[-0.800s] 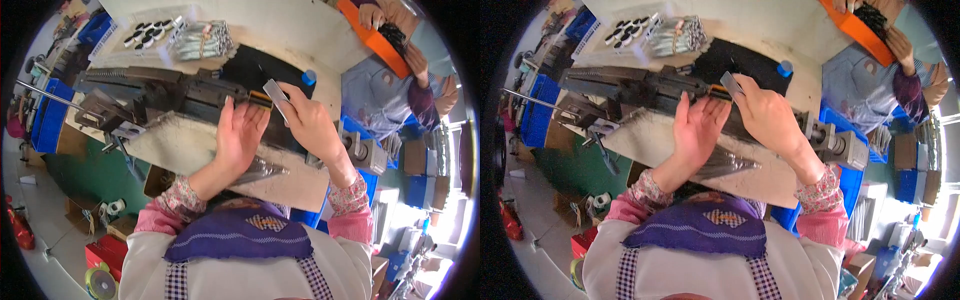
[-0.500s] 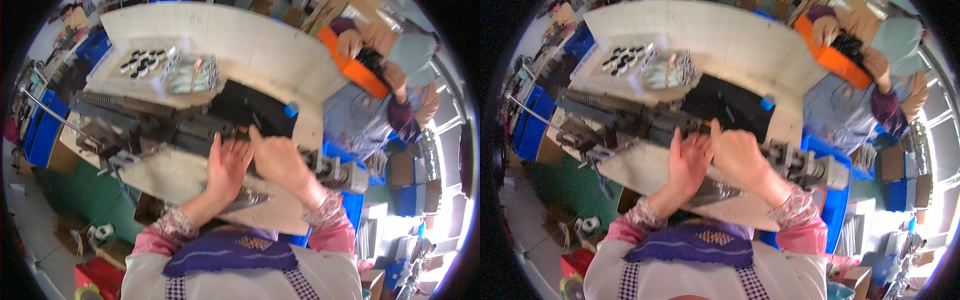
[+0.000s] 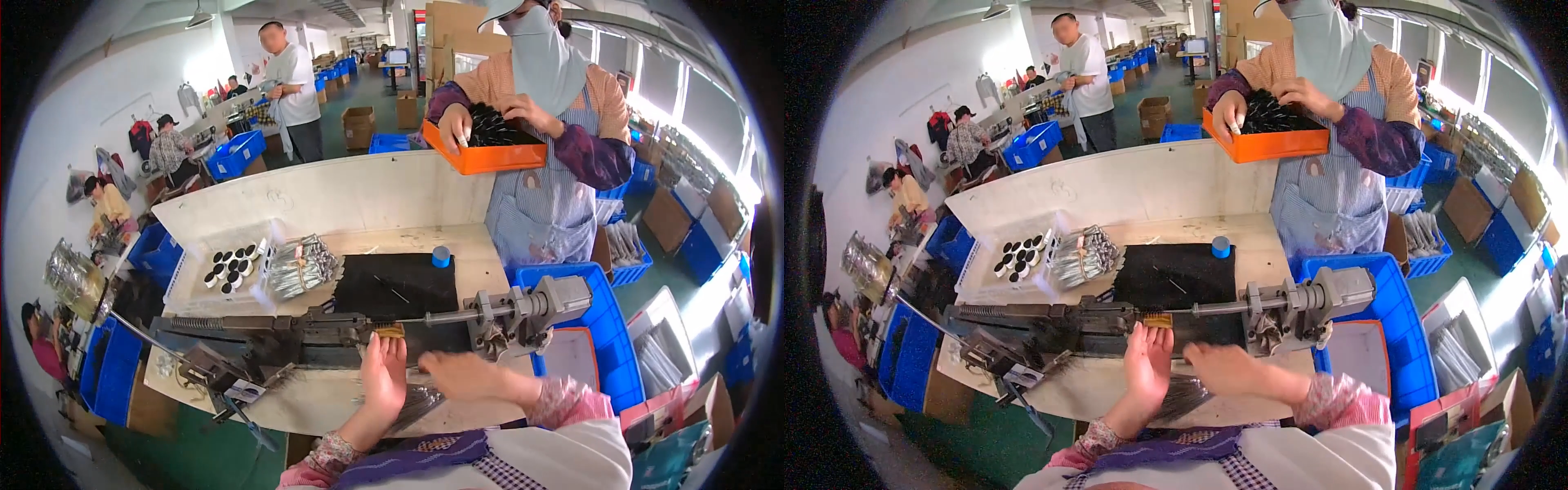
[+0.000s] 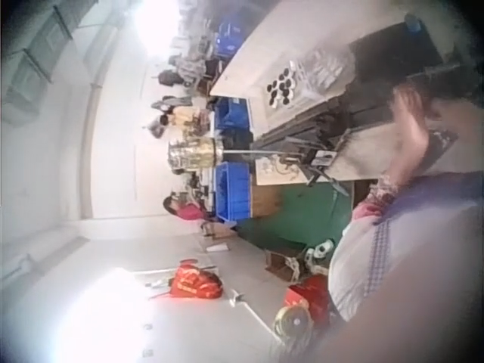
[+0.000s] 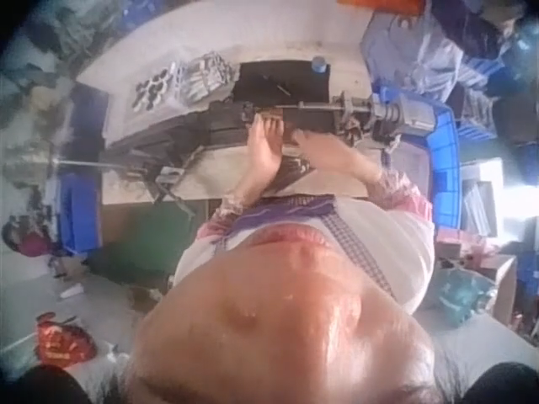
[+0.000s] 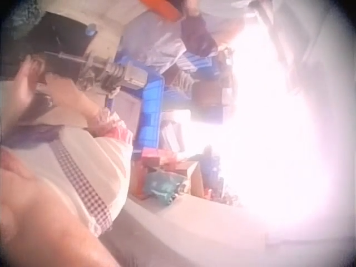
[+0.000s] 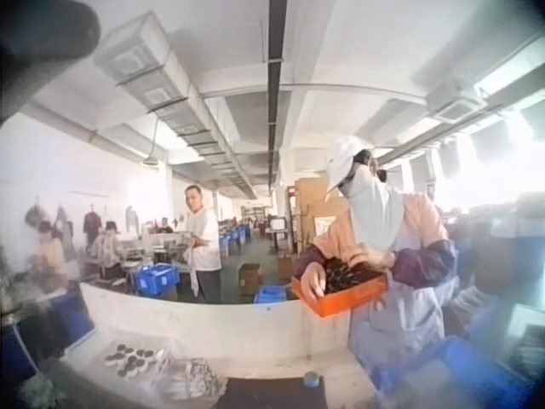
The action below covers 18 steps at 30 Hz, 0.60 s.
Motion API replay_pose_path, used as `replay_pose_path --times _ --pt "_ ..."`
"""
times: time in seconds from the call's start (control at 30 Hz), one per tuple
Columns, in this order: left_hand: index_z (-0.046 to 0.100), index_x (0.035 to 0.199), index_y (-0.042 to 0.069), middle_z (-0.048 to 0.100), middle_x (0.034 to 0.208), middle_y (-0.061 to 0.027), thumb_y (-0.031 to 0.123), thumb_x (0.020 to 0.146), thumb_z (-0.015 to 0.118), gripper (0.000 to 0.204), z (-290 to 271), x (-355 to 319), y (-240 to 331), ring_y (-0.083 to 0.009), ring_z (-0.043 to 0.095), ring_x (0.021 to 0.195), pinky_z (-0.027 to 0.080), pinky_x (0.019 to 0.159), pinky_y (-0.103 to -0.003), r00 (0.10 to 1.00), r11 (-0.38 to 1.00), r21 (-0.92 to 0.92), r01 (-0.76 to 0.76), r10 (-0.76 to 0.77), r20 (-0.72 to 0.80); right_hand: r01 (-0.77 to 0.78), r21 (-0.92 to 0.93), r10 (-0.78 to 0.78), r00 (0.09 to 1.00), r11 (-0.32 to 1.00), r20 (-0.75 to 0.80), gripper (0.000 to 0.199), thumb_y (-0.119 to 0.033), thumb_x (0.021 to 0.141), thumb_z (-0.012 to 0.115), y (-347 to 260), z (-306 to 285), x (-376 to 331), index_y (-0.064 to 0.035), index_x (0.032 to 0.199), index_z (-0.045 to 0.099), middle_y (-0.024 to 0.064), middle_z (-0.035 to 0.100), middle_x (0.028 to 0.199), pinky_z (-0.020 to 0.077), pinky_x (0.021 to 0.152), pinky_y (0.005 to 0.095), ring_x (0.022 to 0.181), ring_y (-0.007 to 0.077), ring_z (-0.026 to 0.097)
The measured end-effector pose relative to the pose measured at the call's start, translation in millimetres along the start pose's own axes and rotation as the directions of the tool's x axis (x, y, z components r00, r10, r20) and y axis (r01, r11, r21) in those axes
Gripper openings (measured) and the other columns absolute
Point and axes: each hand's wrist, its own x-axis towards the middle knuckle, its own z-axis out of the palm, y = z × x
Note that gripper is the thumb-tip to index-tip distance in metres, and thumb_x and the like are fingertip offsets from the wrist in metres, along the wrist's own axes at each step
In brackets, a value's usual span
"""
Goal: Manually inspecting and inserting small metal pins or needles into an industrial fixture.
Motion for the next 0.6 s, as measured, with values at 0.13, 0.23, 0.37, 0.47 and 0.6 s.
replay_pose_path --times 0.13,0.23,0.37,0.47,0.6 --pt "0.056 0.108 0.01 0.055 0.111 -0.0008 0.029 0.095 0.055 0.022 -15.3 10.1 -15.1 -0.0163 0.05 0.11 0.037 0.099 -0.032 0.986 0.985 0.066 0.158 -0.153 -0.071 -0.109 0.085 0.098 0.987 0.99 0.124 0.024 -0.014 0.086 0.049 23.3 89.6 -10.4 -0.0013 0.106 0.049 0.0237 0.064 0.097 0.0527 0.068 0.0512 0.084 0.039 0.066" --pt "0.055 0.118 0.007 0.055 0.121 -0.0033 0.029 0.095 0.055 0.032 -35.8 -8.6 -2.6 -0.0211 0.047 0.12 0.033 0.105 -0.036 0.968 0.949 0.203 0.241 -0.25 0.015 -0.166 0.136 0.15 0.981 0.977 0.123 0.024 -0.018 0.087 0.05 16.7 96.5 3.3 -0.0035 0.105 0.051 0.0202 0.065 0.098 0.0515 0.073 0.0512 0.086 0.0384 0.065" --pt "0.036 0.141 0.001 0.034 0.145 -0.0211 0.025 0.094 0.054 0.056 -20.2 -84.5 79.4 -0.0347 0.029 0.138 0.025 0.112 -0.047 0.963 0.713 0.699 0.057 -0.224 0.15 -0.172 0.174 0.151 0.98 0.97 0.126 0.021 -0.022 0.086 0.054 28.9 104.1 2.8 -0.0075 0.102 0.054 0.0137 0.065 0.101 0.0522 0.074 0.0491 0.085 0.0374 0.065" --pt "0.025 0.145 -0.002 0.016 0.151 -0.028 0.024 0.082 0.066 0.08 -83.8 -119.3 115.7 -0.0442 0.017 0.14 0.021 0.111 -0.057 0.84 -0.832 0.554 0.007 0.306 0.448 -0.089 0.164 0.082 0.995 0.982 0.049 0.02 -0.023 0.09 0.05 34.1 97.2 -3.7 -0.0059 0.1 0.054 0.0151 0.066 0.095 0.0542 0.067 0.0471 0.082 0.0356 0.066" --pt "0.01 0.15 0.001 0.031 0.146 -0.0278 0.017 0.073 0.067 0.097 -170.5 -152.1 193.5 -0.0389 0.037 0.133 0.035 0.103 -0.053 0.594 -0.628 0.274 0.728 0.778 0.205 0.0 0.125 0.004 0.999 0.992 -0.033 0.02 -0.025 0.088 0.055 30.3 76.2 -14.5 -0.0077 0.099 0.055 0.0119 0.063 0.087 0.0547 0.064 0.0435 0.076 0.033 0.066"
